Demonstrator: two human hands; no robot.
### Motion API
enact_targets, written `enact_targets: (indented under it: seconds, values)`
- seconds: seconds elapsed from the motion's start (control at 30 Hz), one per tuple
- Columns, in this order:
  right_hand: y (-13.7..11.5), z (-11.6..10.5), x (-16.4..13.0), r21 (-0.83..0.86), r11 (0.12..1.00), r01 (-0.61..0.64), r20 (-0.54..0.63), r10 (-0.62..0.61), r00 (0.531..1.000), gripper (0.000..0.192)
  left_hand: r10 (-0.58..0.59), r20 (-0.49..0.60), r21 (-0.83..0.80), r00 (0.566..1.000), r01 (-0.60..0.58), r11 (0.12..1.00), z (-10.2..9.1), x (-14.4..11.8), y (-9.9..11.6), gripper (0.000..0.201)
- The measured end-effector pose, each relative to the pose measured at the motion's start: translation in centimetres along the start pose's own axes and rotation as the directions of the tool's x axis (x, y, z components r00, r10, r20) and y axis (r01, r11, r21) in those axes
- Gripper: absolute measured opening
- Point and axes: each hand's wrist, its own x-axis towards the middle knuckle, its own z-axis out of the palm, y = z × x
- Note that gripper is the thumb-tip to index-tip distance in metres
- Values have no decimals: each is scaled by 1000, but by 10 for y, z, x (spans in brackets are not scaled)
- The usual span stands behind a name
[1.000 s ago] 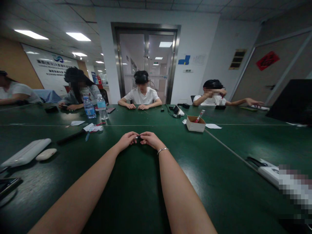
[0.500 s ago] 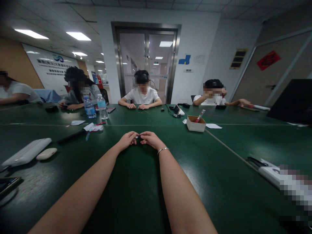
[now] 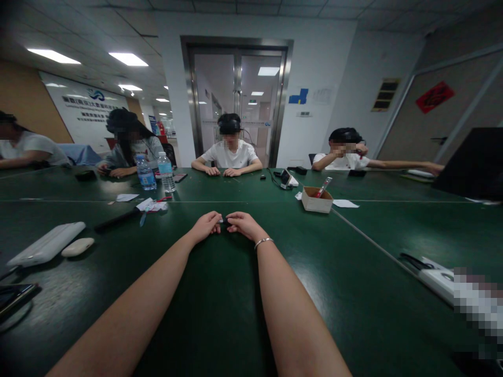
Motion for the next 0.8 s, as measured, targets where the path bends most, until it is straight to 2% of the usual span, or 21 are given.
enact_targets:
  seconds: [0.5, 0.8]
  values:
    - [1, -1, 0, -19, 1000, 4, 5, -4, 1000, 16, -16, 1, -2, 1000, 16, 1000, 0, 0, 0, 38]
    - [3, -2, 3, -6, 1000, 11, 2, -11, 1000, 12, -21, -19, -38, 1000, 20, 999, 2, -3, 8, 25]
